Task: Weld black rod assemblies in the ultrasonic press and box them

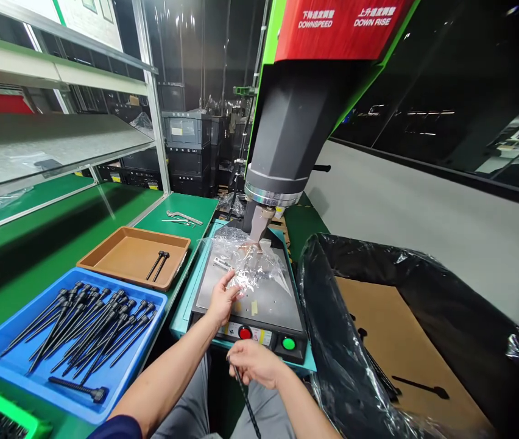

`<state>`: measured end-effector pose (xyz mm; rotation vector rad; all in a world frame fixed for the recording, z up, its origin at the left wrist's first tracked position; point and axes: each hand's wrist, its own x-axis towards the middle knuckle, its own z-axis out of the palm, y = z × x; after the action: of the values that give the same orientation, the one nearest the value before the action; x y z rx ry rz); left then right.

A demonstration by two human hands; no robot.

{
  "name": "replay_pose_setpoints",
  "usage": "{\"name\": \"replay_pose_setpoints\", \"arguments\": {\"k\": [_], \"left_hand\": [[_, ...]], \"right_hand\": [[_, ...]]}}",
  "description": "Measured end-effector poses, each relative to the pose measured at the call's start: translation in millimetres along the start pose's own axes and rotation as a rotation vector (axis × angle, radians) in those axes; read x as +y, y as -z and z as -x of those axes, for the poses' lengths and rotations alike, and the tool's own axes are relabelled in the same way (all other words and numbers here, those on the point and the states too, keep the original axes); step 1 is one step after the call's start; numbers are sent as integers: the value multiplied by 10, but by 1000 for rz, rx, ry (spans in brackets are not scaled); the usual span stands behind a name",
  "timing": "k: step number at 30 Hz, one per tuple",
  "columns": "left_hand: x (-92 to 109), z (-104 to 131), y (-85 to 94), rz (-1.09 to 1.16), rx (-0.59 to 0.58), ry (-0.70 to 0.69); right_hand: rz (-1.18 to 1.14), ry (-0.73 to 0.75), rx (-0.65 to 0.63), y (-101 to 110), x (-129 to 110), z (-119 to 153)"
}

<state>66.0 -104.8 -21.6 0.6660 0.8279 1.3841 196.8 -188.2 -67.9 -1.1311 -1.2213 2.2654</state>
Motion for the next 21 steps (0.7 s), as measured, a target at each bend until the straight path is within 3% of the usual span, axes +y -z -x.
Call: {"name": "replay_pose_setpoints", "arguments": {"k": [3, 5, 11, 13, 16, 18, 21], "left_hand": [[-21, 61, 83, -24, -28, 22], [-18, 123, 148, -53, -49, 47], [0, 505, 341, -224, 69, 98], [40, 665, 350, -256, -4, 146], [119, 829, 318, -280, -223, 201], [155, 862, 305, -343, -284, 152], [183, 829, 330, -501, -278, 6]], "right_hand": [[26, 42, -112, -181, -41, 122], [-14, 153, -83, -218, -165, 184], [-271, 542, 286, -81, -587, 260], [-304, 642, 387, -35, -677, 245], [-245, 779, 509, -20, -748, 194], [-165, 838, 549, -41, -764, 157], [-71, 888, 556, -100, -771, 120]]}}
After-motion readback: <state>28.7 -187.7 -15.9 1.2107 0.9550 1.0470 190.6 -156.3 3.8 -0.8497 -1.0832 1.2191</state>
